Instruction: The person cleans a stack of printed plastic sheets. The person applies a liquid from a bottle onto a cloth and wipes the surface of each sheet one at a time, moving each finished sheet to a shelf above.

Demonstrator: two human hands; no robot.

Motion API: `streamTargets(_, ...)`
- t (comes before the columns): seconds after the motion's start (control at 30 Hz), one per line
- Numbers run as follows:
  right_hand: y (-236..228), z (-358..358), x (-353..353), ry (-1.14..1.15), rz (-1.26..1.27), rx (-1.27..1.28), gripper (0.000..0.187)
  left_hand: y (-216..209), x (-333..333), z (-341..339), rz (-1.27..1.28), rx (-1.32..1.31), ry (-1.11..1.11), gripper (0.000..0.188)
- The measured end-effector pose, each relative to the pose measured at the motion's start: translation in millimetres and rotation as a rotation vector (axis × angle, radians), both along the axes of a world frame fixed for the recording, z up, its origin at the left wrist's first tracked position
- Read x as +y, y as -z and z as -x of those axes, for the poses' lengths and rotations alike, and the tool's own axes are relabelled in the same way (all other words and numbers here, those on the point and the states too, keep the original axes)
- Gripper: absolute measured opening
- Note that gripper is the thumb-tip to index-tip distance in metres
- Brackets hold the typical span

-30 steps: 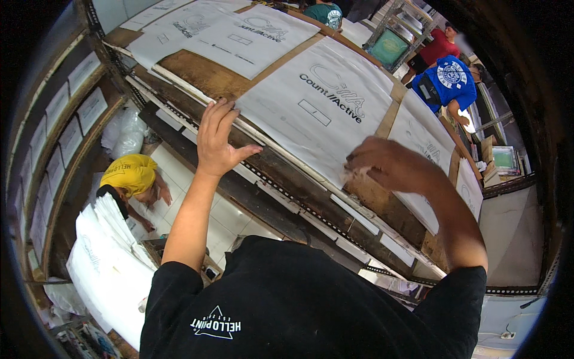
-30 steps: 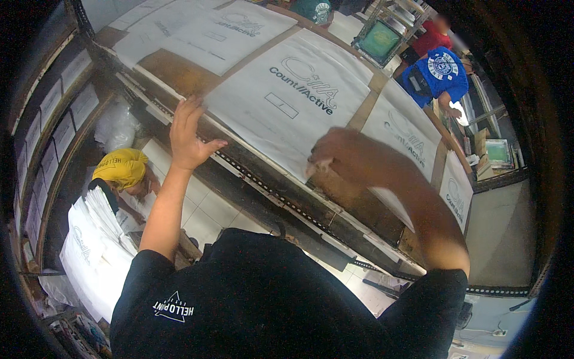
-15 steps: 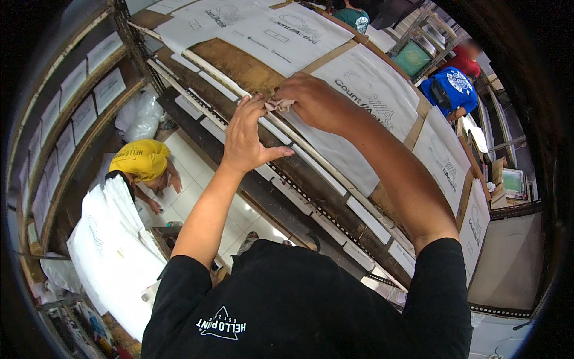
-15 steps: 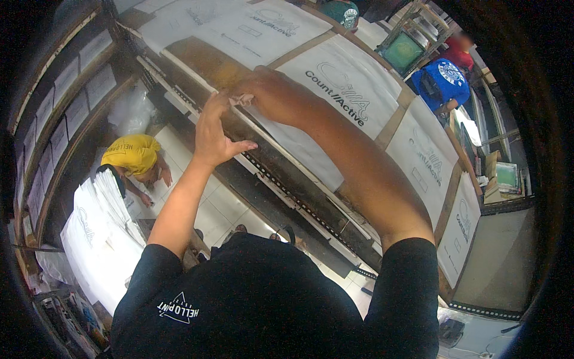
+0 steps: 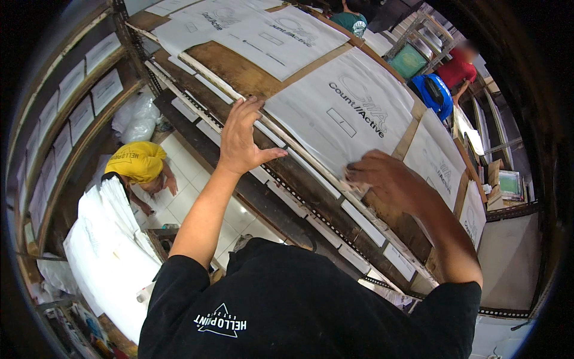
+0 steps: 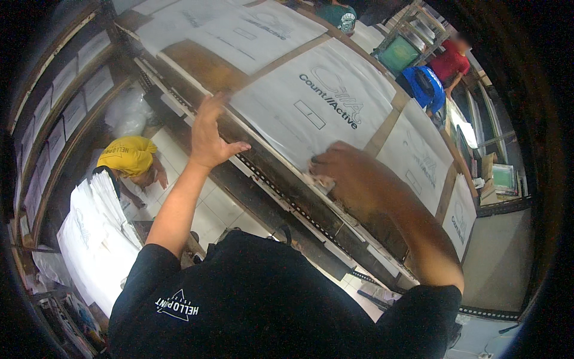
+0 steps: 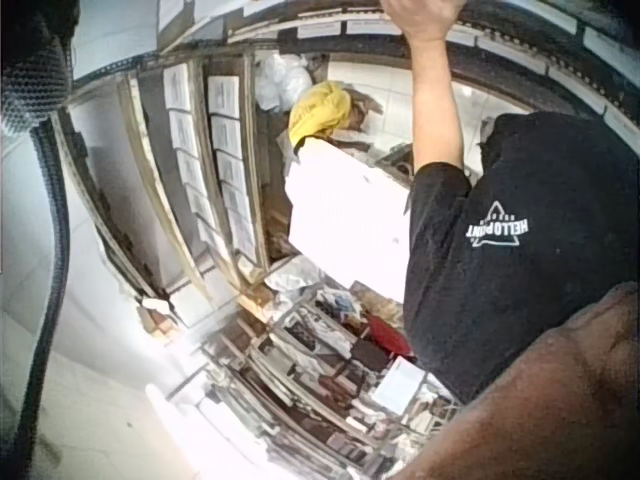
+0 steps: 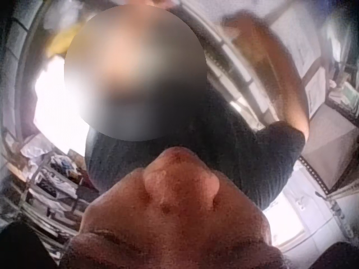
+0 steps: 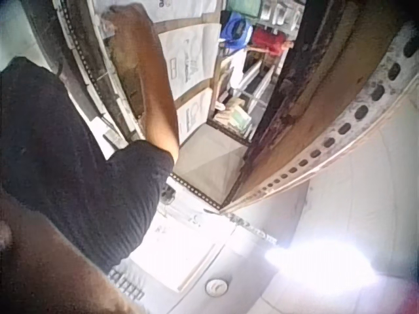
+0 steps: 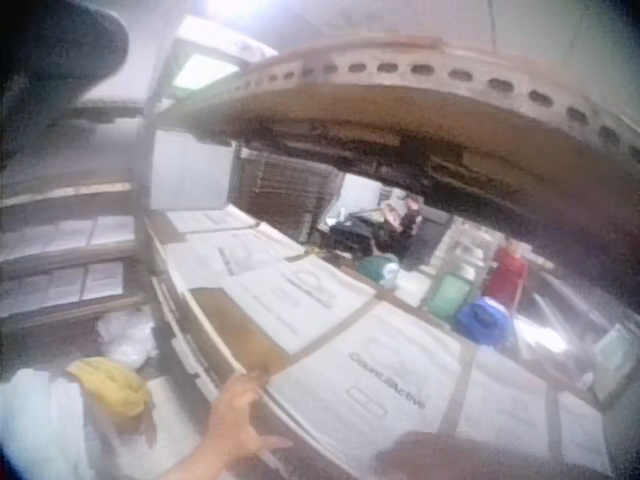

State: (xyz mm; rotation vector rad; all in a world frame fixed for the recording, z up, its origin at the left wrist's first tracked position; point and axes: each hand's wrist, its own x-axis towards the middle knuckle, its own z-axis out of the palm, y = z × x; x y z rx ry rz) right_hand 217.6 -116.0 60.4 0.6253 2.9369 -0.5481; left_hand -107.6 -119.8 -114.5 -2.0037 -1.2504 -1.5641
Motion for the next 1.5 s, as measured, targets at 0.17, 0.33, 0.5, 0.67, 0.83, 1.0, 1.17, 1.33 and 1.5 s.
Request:
streamTargets(0.17, -16, -17, 5, 0.007, 0.059, -0.096, 0.040, 1, -1, -1, 0.014, -0.022, 0.003, 0.092)
streamTargets(0.33, -7, 50, 56, -0.062, -0.121, 0.296, 0.031, 4, 2, 2, -0.021, -0.028, 0.005, 0.093)
streamTargets(0.5, 31, 141, 94, -0.094, -0.264, 0.487, 0.031, 4, 3, -2, -0.005, -0.012, -0.017, 0.096)
streamTargets(0.67, 54, 148, 107, -0.153, -0.240, 0.380, 0.032, 8, 2, -2, -0.011, 0.002, -0.040, 0.098)
streamTargets(0.83, 32, 96, 74, -0.104, -0.069, 0.207, 0.036, 11, 6, -3, -0.030, 0.014, -0.058, 0.095)
streamTargets(1.0, 16, 21, 29, -0.074, -0.028, 0.138, 0.037, 7, 8, -4, -0.038, 0.020, -0.063, 0.091)
streamTargets(1.17, 4, -29, -4, 0.023, 0.042, 0.046, 0.034, 9, 10, -5, -0.054, 0.040, -0.050, 0.089)
streamTargets(1.33, -14, -32, 10, 0.070, 0.131, -0.085, 0.029, 8, 8, -4, -0.060, 0.032, -0.048, 0.088)
streamTargets(1.5, -10, 18, 52, -0.042, -0.060, 0.192, 0.026, 5, 8, -8, -0.042, 0.030, -0.032, 0.088)
